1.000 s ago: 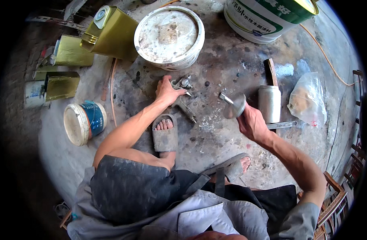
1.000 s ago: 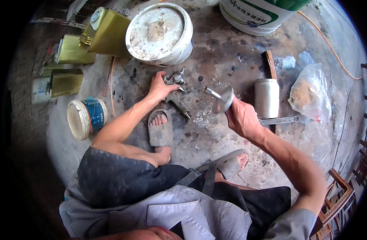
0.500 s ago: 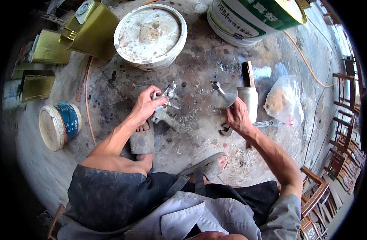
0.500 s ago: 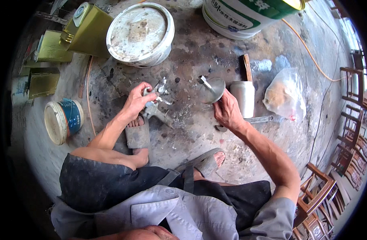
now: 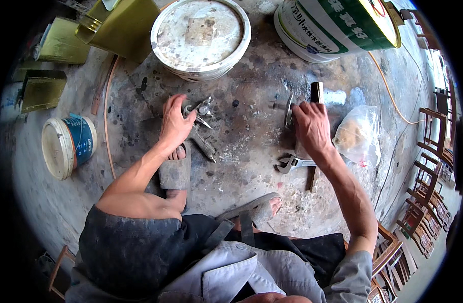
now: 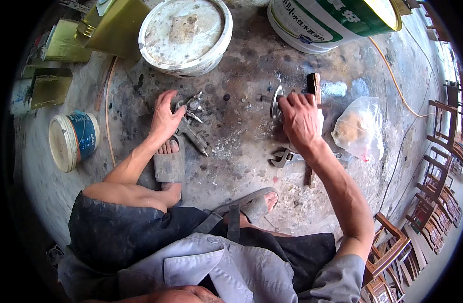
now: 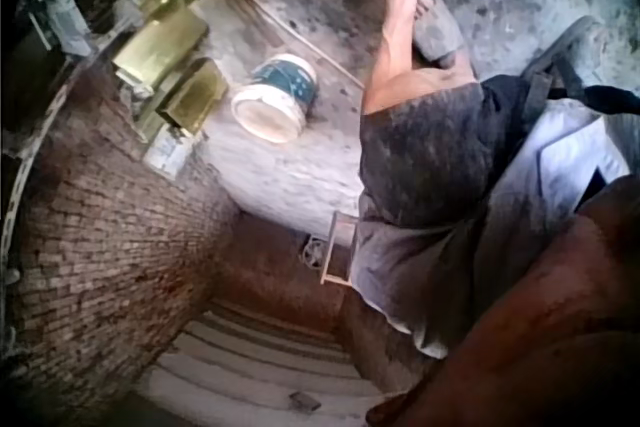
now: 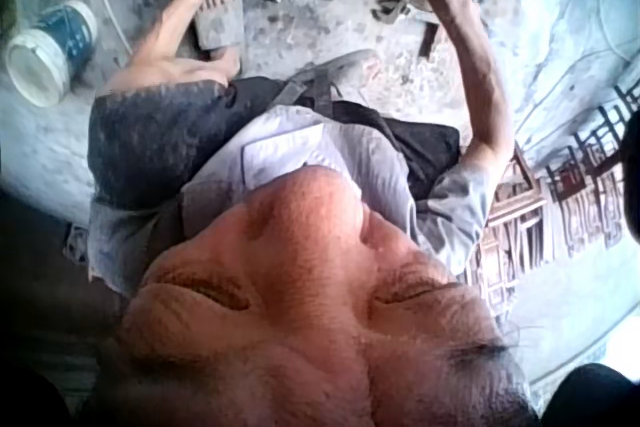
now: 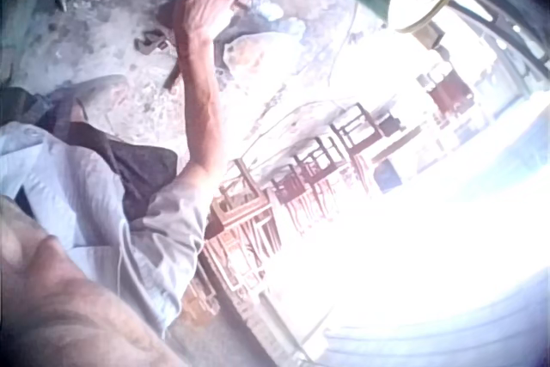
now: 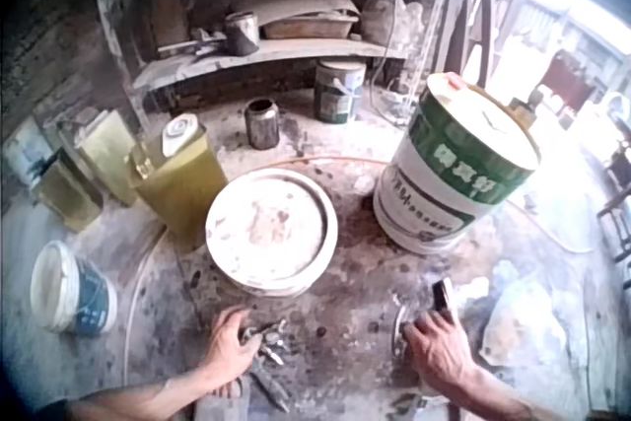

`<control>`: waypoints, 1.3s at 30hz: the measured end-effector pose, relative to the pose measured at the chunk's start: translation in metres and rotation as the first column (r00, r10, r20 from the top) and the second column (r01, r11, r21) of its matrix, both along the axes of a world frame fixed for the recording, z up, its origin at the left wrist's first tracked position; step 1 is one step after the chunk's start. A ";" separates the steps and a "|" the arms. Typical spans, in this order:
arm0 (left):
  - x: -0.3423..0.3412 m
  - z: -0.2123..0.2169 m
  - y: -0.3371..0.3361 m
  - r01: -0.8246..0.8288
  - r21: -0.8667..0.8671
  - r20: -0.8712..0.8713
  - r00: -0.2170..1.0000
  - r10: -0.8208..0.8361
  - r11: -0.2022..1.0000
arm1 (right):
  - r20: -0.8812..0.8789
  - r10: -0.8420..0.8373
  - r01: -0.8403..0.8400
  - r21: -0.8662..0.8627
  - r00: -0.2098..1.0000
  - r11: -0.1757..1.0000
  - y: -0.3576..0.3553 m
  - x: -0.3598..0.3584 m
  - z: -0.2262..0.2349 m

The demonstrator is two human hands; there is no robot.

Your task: The person assembles a spray gun by hand, attaching the nozzle, fluid tip, and paint cup. They use a wrench to tighten the connections and ensure the assembly is secure.

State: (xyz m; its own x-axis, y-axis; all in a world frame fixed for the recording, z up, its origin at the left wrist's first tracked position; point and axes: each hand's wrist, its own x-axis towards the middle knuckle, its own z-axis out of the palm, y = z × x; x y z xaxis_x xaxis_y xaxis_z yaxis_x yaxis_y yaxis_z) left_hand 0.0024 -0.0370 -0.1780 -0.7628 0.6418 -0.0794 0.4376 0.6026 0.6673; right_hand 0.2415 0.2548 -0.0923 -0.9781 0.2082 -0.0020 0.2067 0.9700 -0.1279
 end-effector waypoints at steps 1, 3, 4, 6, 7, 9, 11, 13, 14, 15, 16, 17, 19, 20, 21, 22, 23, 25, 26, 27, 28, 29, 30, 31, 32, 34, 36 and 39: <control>0.002 0.004 0.001 0.017 0.050 -0.161 0.987 -0.009 0.999 | -0.003 0.007 -0.007 0.050 1.000 0.999 0.001 -0.009 0.004; 0.008 0.026 0.013 0.073 0.121 -0.076 0.995 -0.064 0.990 | -0.040 0.014 -0.007 0.177 0.999 0.984 0.004 -0.025 0.010; 0.011 0.038 0.012 0.093 0.135 -0.063 0.994 -0.085 0.986 | 0.005 0.023 -0.024 0.182 1.000 0.983 0.000 -0.039 0.018; 0.018 0.045 0.015 0.151 0.184 -0.046 0.988 -0.145 0.971 | 0.056 0.058 -0.068 0.178 0.997 0.982 -0.004 -0.058 0.034; 0.023 0.051 0.018 0.165 0.187 -0.040 0.986 -0.160 0.968 | 0.102 0.074 -0.094 0.204 0.992 0.974 -0.007 -0.067 0.040; 0.030 0.057 0.018 0.203 0.192 -0.028 0.979 -0.202 0.960 | 0.124 0.086 -0.118 0.282 0.989 0.952 -0.014 -0.077 0.029; 0.034 0.055 0.027 0.216 0.179 0.038 0.973 -0.226 0.960 | 0.252 0.145 -0.242 0.410 0.957 0.880 -0.013 -0.081 -0.002; 0.037 0.051 0.031 0.254 0.177 0.056 0.962 -0.268 0.951 | 0.516 0.143 -0.332 0.294 0.844 0.896 -0.018 -0.093 -0.030; 0.039 0.051 0.028 0.260 0.184 0.066 0.959 -0.276 0.948 | 0.426 0.262 -0.383 0.227 0.866 0.895 -0.016 -0.092 -0.025; 0.039 0.052 0.027 0.266 0.192 0.075 0.956 -0.285 0.945 | 0.326 0.254 -0.332 0.211 0.911 0.919 -0.011 -0.090 -0.017; 0.038 0.052 0.027 0.298 0.207 0.087 0.943 -0.321 0.932 | 0.240 0.252 -0.296 0.168 0.938 0.940 -0.013 -0.085 -0.002; 0.040 0.052 0.026 0.306 0.207 0.124 0.934 -0.335 0.929 | 0.149 0.236 -0.256 0.133 0.960 0.958 -0.013 -0.079 0.008; 0.046 0.049 0.026 0.324 0.213 0.187 0.913 -0.364 0.922 | 0.002 0.281 -0.281 0.039 0.960 0.959 -0.020 -0.055 0.000; 0.048 0.046 0.025 0.364 0.195 0.196 0.895 -0.400 0.911 | 0.015 0.295 -0.294 -0.040 0.955 0.955 -0.030 -0.046 -0.002; 0.053 0.045 0.024 0.374 0.176 0.274 0.870 -0.410 0.911 | 0.027 0.310 -0.305 -0.120 0.950 0.945 -0.039 -0.039 -0.002; 0.057 0.044 0.027 0.390 0.227 0.337 0.828 -0.448 0.892 | 0.003 0.297 -0.291 -0.189 0.955 0.938 -0.048 -0.031 0.003; 0.059 0.044 0.029 0.402 0.269 0.394 0.783 -0.481 0.875 | -0.030 0.284 -0.281 -0.264 0.958 0.923 -0.057 -0.025 0.004; 0.057 0.051 0.031 0.469 0.229 0.482 0.706 -0.518 0.853 | -0.093 0.288 -0.303 -0.344 0.953 0.889 -0.070 -0.015 -0.001; 0.057 0.053 0.032 0.504 0.211 0.527 0.663 -0.532 0.837 | -0.087 0.291 -0.302 -0.374 0.953 0.877 -0.073 -0.012 -0.002; 0.058 0.052 0.030 0.489 0.204 0.570 0.645 -0.509 0.848 | -0.082 0.294 -0.301 -0.404 0.952 0.864 -0.075 -0.010 -0.002; 0.058 0.052 0.027 0.471 0.195 0.613 0.626 -0.482 0.860 | -0.080 0.306 -0.312 -0.400 0.949 0.862 -0.076 -0.010 -0.001; 0.059 0.051 0.024 0.453 0.184 0.654 0.605 -0.453 0.872 | -0.079 0.317 -0.322 -0.397 0.945 0.859 -0.075 -0.012 0.001; 0.057 0.048 0.024 0.416 0.167 0.708 0.580 -0.403 0.894 | -0.100 0.318 -0.332 -0.373 0.943 0.866 -0.072 -0.016 0.002; 0.053 0.044 0.024 0.367 0.189 0.721 0.578 -0.382 0.911 | -0.152 0.296 -0.329 -0.300 0.943 0.895 -0.071 -0.019 0.005; 0.051 0.042 0.022 0.295 0.215 0.787 0.513 -0.343 0.931 | -0.236 0.257 -0.306 -0.203 0.937 0.930 -0.065 -0.024 0.010; 0.047 0.045 0.018 0.179 0.215 0.879 0.394 -0.270 0.960 | -0.383 0.126 -0.226 -0.228 0.915 0.947 -0.049 -0.025 0.024; 0.047 0.052 0.017 0.117 0.199 0.931 0.287 -0.225 0.973 | -0.279 -0.152 0.013 -0.443 0.948 0.896 -0.045 -0.012 0.040; 0.049 0.052 0.015 0.086 0.192 0.942 0.264 -0.209 0.978 | 0.219 -0.513 0.432 -0.834 0.830 0.343 -0.062 -0.009 0.032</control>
State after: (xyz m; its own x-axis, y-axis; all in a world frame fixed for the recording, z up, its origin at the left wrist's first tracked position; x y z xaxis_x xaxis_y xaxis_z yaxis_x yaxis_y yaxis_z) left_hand 0.0514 -0.0220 -0.1258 -0.0698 0.7841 -0.6167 -0.4736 0.5180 0.7123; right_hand 0.2329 0.1925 -0.0600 -0.7228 0.5714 -0.3887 0.5454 0.1264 -0.8286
